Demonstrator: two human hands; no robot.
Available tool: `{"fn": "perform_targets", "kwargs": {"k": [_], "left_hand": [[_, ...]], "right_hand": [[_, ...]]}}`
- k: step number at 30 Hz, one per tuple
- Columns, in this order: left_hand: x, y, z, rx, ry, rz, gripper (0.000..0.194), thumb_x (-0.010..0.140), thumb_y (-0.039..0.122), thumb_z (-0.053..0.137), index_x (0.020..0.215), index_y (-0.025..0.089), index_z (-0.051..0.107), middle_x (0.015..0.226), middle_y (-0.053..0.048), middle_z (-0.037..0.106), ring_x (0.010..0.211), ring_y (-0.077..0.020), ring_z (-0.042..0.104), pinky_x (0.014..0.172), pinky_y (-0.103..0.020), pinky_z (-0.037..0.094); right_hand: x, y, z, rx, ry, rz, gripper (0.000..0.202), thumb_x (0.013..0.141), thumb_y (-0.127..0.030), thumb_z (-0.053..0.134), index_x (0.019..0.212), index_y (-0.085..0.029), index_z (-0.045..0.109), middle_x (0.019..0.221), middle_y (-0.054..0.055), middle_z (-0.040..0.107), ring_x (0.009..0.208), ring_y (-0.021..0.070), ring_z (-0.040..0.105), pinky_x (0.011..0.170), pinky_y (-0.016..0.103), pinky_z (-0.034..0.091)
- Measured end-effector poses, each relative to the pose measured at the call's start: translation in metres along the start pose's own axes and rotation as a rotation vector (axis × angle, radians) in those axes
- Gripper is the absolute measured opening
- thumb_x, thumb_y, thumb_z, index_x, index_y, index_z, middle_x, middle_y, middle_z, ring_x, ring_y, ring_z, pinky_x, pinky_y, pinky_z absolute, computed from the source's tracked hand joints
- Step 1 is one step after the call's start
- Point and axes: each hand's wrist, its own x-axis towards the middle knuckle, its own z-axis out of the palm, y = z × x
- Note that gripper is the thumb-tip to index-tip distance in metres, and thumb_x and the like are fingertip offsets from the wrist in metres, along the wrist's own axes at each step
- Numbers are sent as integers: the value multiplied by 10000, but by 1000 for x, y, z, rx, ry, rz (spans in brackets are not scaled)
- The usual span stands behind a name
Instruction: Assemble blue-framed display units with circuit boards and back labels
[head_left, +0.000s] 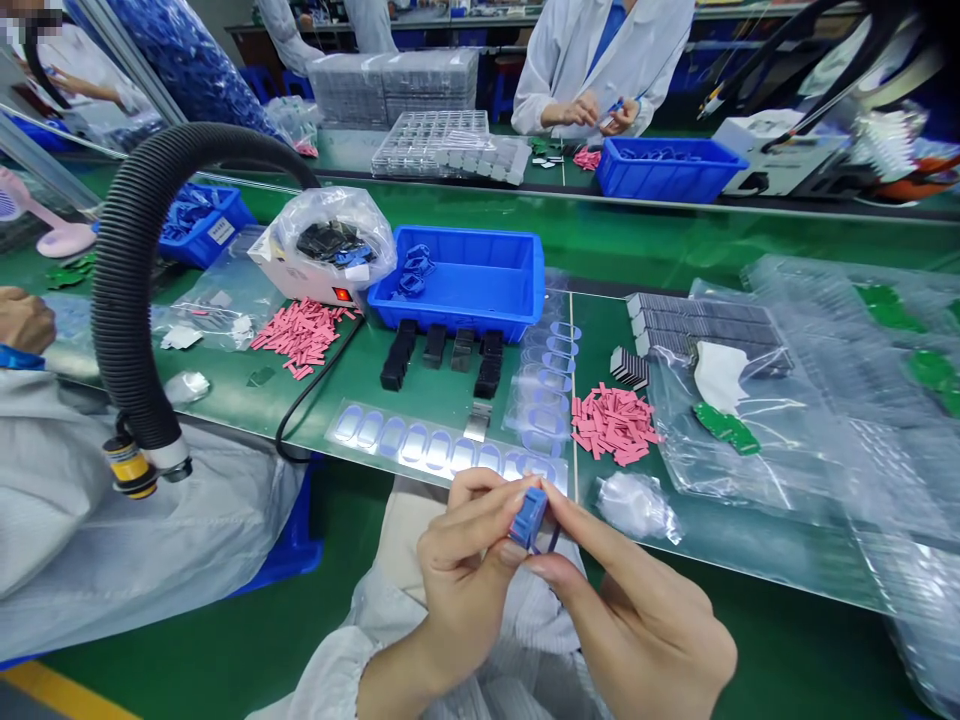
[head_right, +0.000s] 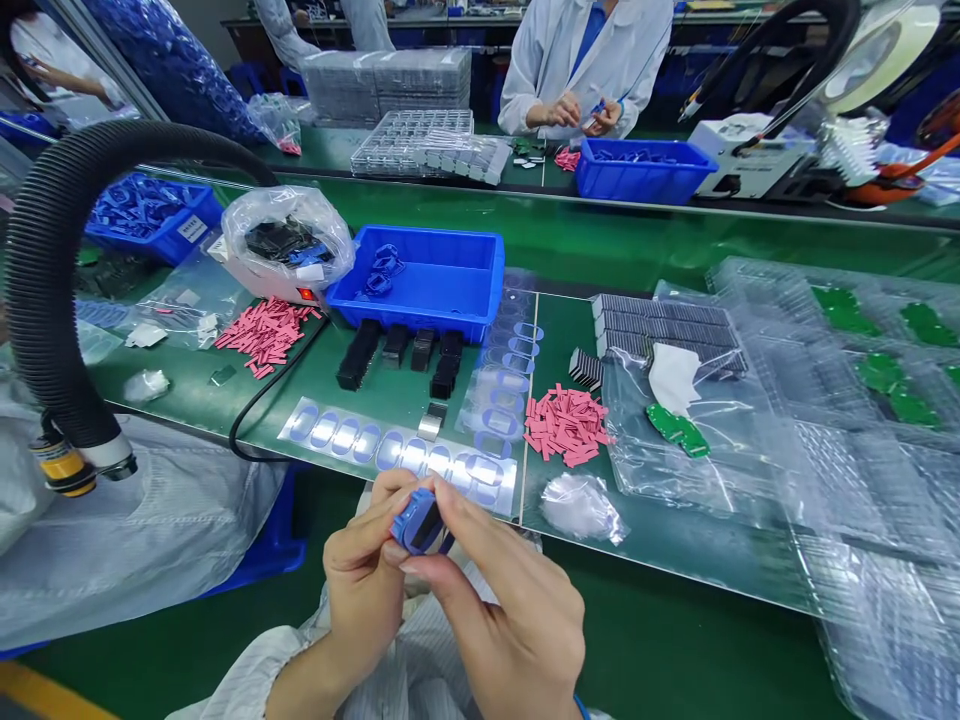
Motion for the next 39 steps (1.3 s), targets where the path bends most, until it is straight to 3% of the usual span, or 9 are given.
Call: {"fn": "perform_targets", "kwargs": {"k": [6,11,15,18,21,24,30,33,39], "left_hand": [[0,-2,0,-3,7,-72,246,855,383,585,1087,409,665,1038,-2,756,818,-182,620,786,-382,476],[0,-7,-3,19,-38,-32,246,854,367,593,1078,339,693,1060,-40,750,857,-192,635,835,-390,465],[3,-2,-6,102,-27,-91,316,912,430,455,1073,317,702,1097,-64,725,1024,-240,587,871,-423,461],[12,7,-9,275,-41,-94,226,849,354,592,1013,288,735,935,-65,731,850,-209,614,704,-342,493],[24,16,-15,389,-160,-63,179,787,211,676,945,240,756,776,-36,733,702,-165,621,636,-299,499],[31,21,-22,479,-268,47,150,775,122,667,881,193,744,737,-31,735,644,-147,625,586,-277,504],[27,23,-27,532,-318,346,195,770,62,631,942,141,680,773,-65,733,640,-155,630,563,-281,505],[25,25,-28,542,-378,347,197,797,85,610,978,142,665,807,-77,734,681,-166,641,586,-289,520],[32,31,-28,511,-467,171,184,809,222,641,987,177,656,844,-61,737,738,-179,661,670,-320,516]], "right_hand": [[-2,0,1,-7,-12,7,487,847,-184,641,1270,-392,521,1084,-59,693,884,249,711,742,333,638],[-2,5,4,-3,-4,50,489,828,-145,655,1249,-370,550,1057,-39,704,878,247,713,740,341,639],[-4,15,13,-1,69,61,444,813,-146,671,1206,-340,596,1033,-17,715,835,240,722,715,330,639],[-9,24,18,-72,122,9,514,805,-98,664,1247,-337,560,1081,-15,699,879,244,713,735,347,634],[-14,33,18,-166,130,-148,595,751,-11,685,1269,-271,553,1124,25,683,920,249,703,779,355,620],[-15,37,12,-162,78,-246,613,723,-1,709,1273,-225,555,1126,66,685,936,246,696,795,356,607],[-2,41,-3,230,-197,109,192,859,-173,607,1017,-262,667,950,30,729,888,198,689,765,334,592],[2,43,-9,376,-248,127,89,868,-192,594,901,-241,661,814,14,710,776,167,676,742,314,578],[2,44,-13,289,-277,40,106,849,-154,598,899,-230,651,788,14,697,754,169,662,753,324,561]]}}
